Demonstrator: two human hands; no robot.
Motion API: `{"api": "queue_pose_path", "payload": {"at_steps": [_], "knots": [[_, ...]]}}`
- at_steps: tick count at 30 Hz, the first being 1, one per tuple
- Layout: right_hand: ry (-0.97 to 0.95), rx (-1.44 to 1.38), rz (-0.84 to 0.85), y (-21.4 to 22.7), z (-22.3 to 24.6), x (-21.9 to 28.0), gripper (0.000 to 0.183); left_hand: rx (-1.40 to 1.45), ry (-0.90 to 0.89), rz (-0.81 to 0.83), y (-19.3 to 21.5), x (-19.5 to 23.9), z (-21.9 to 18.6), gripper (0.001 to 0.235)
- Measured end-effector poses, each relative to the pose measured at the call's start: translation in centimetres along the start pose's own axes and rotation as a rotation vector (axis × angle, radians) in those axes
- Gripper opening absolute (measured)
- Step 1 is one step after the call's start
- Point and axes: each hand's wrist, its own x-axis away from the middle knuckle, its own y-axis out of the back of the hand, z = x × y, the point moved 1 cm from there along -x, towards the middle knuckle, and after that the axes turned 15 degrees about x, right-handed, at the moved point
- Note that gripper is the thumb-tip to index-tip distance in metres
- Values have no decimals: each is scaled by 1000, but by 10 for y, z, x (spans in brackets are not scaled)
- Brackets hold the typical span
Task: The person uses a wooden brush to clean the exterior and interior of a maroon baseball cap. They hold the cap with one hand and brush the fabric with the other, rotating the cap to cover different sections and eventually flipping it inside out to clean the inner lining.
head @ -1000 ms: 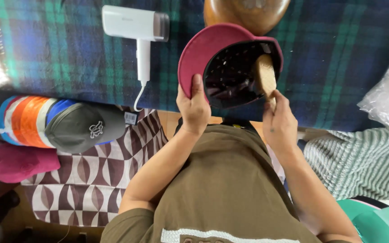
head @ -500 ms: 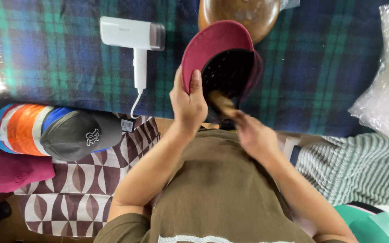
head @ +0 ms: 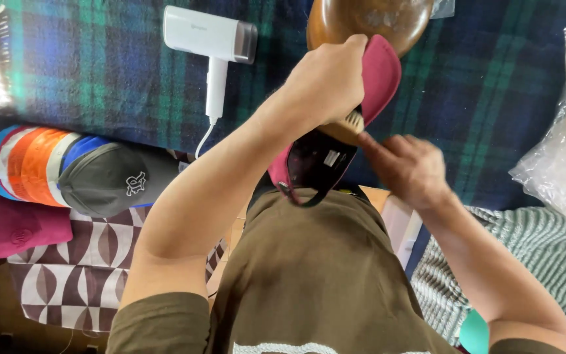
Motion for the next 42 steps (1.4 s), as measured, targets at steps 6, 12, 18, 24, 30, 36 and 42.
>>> {"api": "queue_pose_path", "payload": {"at_steps": [6, 12, 18, 24, 30, 36, 42], "knots": [[10, -682, 323, 44, 28, 6, 34, 63, -103, -67, -6, 6, 10, 46], [-194, 112, 143, -12, 23, 16, 42, 44, -304, -124, -9, 2, 16, 36], [-119, -628, 171, 30, 29, 18, 10, 12, -356, -154, -13, 7, 30, 41], [-137, -413, 220, -27, 58, 65, 28, 136, -438, -215, -16, 8, 26, 41], [-291, -350, 193, 19, 18, 23, 40, 89, -359, -107, -6, 16, 30, 43], [-103, -575, 453, 30, 37, 36, 38, 296, -337, -130, -1, 25, 32, 41], [-264, -244, 132, 7, 16, 17, 27, 370, -400, -105, -6, 28, 35, 40]]}}
